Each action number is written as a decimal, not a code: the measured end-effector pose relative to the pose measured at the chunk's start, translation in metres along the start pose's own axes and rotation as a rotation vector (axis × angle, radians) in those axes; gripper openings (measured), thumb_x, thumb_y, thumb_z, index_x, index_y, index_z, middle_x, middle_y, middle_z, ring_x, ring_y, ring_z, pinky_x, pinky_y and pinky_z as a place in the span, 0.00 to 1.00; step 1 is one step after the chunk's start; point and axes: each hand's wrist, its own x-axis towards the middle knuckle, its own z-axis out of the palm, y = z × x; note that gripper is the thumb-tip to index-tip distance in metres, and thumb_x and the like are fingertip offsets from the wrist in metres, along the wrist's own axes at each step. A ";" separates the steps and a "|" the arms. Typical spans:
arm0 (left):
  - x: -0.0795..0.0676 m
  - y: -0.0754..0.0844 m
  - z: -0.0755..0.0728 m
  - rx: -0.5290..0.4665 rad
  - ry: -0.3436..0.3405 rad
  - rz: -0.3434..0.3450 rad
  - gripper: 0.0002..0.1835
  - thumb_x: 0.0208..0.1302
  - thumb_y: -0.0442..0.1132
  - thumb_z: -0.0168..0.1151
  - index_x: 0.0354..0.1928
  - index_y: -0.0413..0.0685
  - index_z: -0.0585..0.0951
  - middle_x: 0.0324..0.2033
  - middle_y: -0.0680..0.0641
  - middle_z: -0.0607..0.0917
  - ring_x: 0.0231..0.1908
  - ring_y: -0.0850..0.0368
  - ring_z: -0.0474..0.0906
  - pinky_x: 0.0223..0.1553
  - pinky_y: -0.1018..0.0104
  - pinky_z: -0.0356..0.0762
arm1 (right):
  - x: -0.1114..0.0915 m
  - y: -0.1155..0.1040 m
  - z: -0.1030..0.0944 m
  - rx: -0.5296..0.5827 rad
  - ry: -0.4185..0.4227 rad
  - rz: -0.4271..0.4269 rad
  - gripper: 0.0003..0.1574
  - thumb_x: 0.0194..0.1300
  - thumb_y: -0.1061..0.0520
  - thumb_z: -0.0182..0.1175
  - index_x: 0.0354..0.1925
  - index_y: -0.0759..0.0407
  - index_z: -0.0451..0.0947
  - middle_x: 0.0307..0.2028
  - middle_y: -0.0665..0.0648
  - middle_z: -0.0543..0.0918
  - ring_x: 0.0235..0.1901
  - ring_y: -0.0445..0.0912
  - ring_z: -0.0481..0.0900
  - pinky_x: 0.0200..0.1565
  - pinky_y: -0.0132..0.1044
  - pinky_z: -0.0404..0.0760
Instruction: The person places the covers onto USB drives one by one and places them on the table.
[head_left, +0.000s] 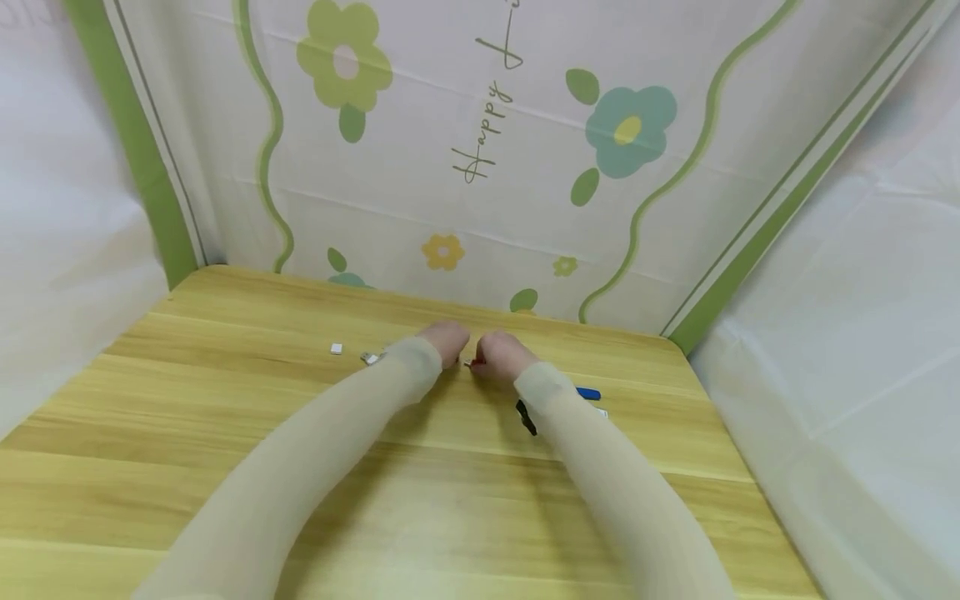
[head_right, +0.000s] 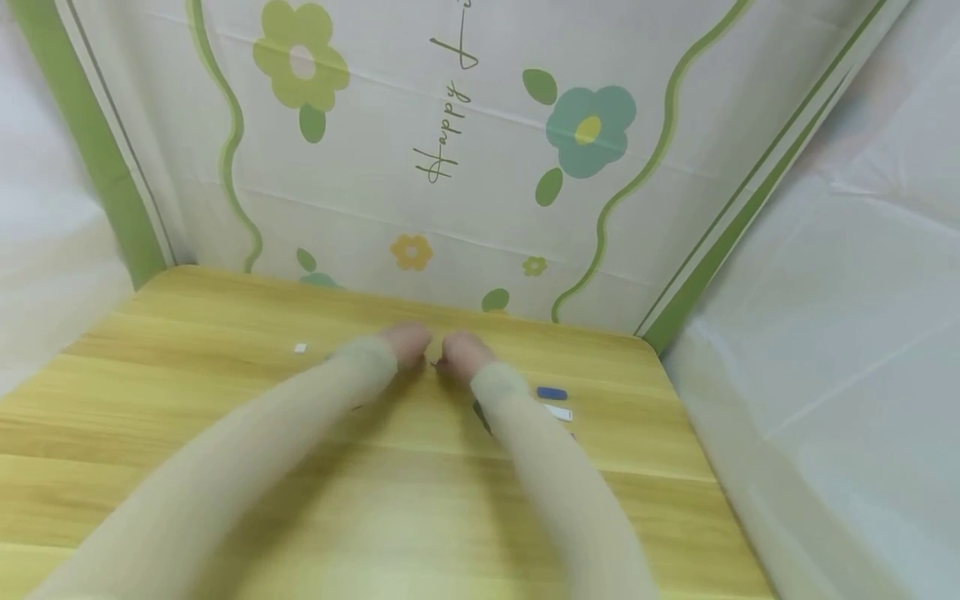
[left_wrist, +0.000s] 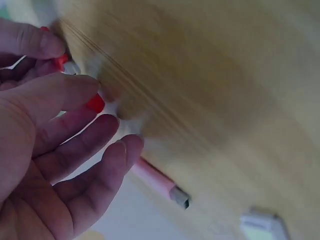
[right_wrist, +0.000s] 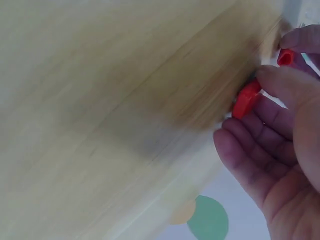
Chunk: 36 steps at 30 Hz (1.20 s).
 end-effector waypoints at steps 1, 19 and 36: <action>0.000 -0.002 0.001 -0.034 0.003 -0.001 0.05 0.59 0.25 0.64 0.31 0.41 0.78 0.29 0.46 0.82 0.30 0.54 0.76 0.36 0.61 0.76 | -0.002 -0.001 -0.001 -0.001 0.003 -0.004 0.10 0.65 0.58 0.67 0.29 0.62 0.84 0.26 0.53 0.84 0.25 0.42 0.75 0.34 0.35 0.78; -0.064 -0.012 -0.014 -0.266 0.203 0.233 0.07 0.56 0.32 0.73 0.29 0.50 0.83 0.28 0.58 0.82 0.33 0.59 0.78 0.42 0.64 0.78 | -0.083 -0.011 -0.012 0.047 0.223 -0.160 0.06 0.62 0.59 0.67 0.27 0.55 0.84 0.22 0.46 0.79 0.20 0.36 0.70 0.27 0.27 0.72; -0.155 0.036 -0.003 -0.105 0.554 0.533 0.11 0.51 0.33 0.77 0.28 0.51 0.81 0.25 0.58 0.81 0.24 0.62 0.70 0.30 0.72 0.73 | -0.162 -0.056 -0.010 -0.043 0.586 -0.457 0.09 0.54 0.60 0.75 0.32 0.58 0.83 0.26 0.47 0.81 0.26 0.36 0.78 0.31 0.21 0.76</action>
